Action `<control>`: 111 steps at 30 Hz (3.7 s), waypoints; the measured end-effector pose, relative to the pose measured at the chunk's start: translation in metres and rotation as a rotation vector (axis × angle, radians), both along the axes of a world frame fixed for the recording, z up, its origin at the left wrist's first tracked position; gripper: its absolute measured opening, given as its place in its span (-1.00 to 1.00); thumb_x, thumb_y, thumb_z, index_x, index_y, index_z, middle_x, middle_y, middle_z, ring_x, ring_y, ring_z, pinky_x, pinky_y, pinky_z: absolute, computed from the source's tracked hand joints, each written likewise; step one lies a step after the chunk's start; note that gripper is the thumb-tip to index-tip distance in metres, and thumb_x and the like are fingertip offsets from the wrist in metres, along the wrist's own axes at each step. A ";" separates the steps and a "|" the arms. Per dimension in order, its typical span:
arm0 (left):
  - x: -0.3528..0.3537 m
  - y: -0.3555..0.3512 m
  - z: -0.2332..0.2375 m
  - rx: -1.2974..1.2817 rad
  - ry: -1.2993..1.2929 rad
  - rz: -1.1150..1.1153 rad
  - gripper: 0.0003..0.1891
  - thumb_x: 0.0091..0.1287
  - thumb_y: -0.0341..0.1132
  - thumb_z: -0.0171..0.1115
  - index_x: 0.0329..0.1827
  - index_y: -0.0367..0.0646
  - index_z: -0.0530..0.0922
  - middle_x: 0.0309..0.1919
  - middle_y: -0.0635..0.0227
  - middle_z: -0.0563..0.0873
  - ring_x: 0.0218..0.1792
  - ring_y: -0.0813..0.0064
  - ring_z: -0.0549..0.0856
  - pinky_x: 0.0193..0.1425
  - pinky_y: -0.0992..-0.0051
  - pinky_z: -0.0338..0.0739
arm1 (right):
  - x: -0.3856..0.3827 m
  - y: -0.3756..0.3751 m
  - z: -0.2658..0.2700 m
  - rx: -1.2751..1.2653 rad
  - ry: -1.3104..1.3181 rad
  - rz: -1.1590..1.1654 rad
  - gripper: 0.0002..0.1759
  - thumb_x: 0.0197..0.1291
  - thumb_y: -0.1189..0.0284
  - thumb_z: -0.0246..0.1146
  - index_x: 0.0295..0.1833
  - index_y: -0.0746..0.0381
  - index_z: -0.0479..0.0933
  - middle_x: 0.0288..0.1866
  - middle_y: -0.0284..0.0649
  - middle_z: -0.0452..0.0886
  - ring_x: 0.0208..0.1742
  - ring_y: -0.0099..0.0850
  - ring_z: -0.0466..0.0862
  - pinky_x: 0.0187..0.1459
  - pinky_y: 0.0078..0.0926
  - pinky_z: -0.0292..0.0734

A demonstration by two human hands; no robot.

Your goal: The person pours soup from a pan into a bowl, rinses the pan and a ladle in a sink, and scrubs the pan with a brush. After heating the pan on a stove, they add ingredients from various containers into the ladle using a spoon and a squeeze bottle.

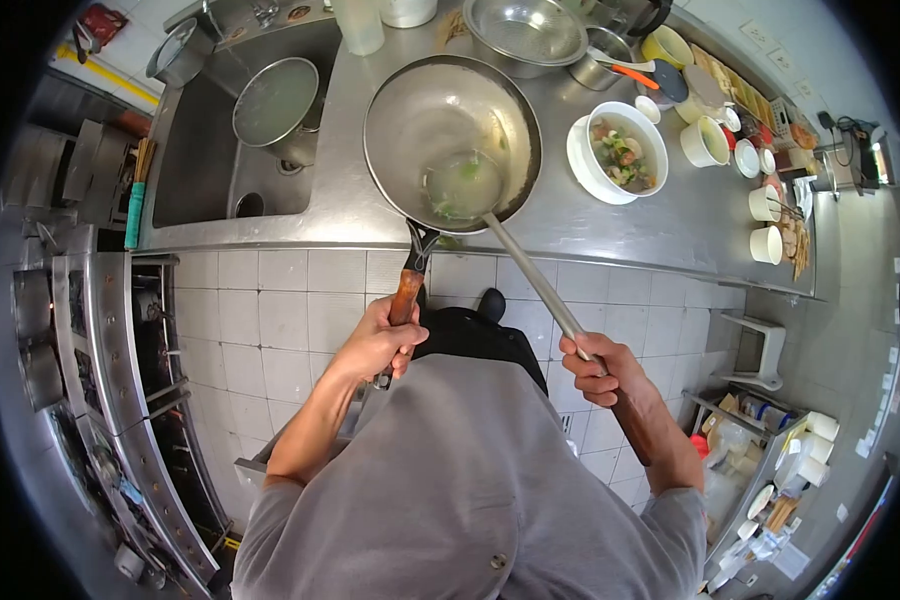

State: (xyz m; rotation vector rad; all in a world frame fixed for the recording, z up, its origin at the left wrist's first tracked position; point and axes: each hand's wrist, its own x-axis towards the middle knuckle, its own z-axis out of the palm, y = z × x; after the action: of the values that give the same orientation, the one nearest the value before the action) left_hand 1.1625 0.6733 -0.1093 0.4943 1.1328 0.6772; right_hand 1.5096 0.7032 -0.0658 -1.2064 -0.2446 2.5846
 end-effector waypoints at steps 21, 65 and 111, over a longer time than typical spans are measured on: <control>0.010 0.005 0.009 -0.064 -0.084 0.037 -0.75 0.21 -0.56 0.24 -0.25 -0.11 0.32 -0.69 0.50 0.36 -0.81 0.69 0.32 -0.78 0.54 0.21 | 0.049 0.004 0.056 0.217 0.024 -0.337 -0.72 0.53 0.19 0.05 -0.13 0.20 0.34 -0.58 -0.51 0.19 -0.79 -0.80 0.08 -0.89 -0.76 -0.01; 0.004 0.019 0.009 0.094 0.093 -0.057 -0.79 0.23 -0.60 0.21 -0.29 -0.17 0.33 -0.68 0.46 0.42 -0.82 0.65 0.39 -0.80 0.52 0.32 | 0.012 -0.012 -0.041 0.609 -0.584 0.182 -0.71 0.50 0.24 0.12 -0.21 0.22 0.34 -0.60 -0.32 0.36 -0.69 -0.53 0.32 -0.65 -0.43 0.29; 0.015 -0.002 0.011 -0.002 0.120 0.082 -0.80 0.18 -0.58 0.18 -0.24 -0.16 0.35 -0.71 0.47 0.35 -0.85 0.63 0.32 -0.82 0.53 0.24 | 0.084 0.003 -0.024 0.886 -1.079 -0.256 -0.70 0.48 0.29 0.17 -0.26 0.25 0.34 -0.60 -0.33 0.38 -0.63 -0.52 0.36 -0.57 -0.45 0.33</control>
State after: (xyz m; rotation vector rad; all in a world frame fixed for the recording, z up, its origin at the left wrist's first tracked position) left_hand 1.1771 0.6716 -0.0987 0.4946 1.2714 0.7249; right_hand 1.5934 0.7058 -0.0898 -1.8563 -1.1659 1.0962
